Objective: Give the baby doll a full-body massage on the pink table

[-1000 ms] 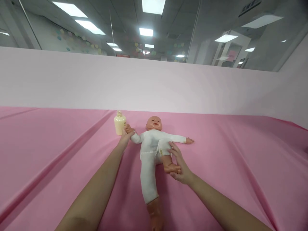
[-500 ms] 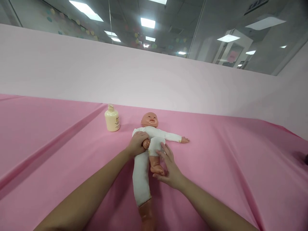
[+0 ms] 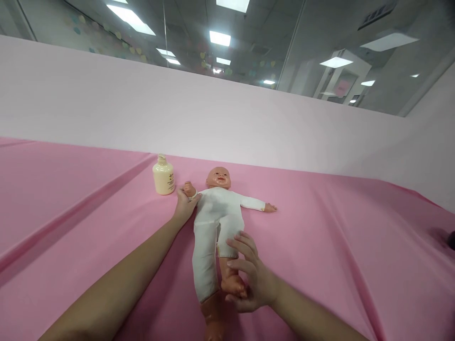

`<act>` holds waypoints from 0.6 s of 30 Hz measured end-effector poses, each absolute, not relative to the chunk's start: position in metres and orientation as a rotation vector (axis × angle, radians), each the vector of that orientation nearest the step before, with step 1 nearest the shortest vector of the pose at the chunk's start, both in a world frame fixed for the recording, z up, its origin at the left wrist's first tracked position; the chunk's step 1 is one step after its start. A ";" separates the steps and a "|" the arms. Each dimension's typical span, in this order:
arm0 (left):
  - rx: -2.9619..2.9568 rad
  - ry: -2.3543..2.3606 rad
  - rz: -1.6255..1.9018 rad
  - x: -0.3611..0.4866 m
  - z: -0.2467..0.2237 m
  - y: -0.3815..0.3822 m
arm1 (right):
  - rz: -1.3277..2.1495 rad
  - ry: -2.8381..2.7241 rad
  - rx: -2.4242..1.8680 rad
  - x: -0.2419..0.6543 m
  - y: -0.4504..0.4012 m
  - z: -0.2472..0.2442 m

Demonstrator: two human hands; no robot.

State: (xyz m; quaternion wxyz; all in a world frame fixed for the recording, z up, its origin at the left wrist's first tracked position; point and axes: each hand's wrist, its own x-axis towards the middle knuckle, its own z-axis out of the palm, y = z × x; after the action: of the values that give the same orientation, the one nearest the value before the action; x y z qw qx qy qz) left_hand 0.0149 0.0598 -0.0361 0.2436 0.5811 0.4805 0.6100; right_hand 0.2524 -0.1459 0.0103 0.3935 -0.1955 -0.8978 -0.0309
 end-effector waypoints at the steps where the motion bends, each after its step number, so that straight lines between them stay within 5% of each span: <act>1: 1.557 1.310 1.676 0.013 -0.035 0.061 | -0.057 -2.252 -0.507 0.252 -0.146 0.010; 12: 2.476 0.976 1.529 0.036 -0.026 0.040 | 0.707 -1.782 -1.011 0.253 -0.125 0.004; 18: 2.293 1.168 1.528 0.029 -0.023 0.042 | 0.910 -1.795 -0.919 0.256 -0.129 -0.005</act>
State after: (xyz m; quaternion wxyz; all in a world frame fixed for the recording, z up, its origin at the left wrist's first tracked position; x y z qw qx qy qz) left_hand 0.0294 0.0422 -0.0227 0.0744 0.7640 0.3892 0.5092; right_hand 0.2564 -0.1291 -0.0049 0.4481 -0.3713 -0.7254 0.3677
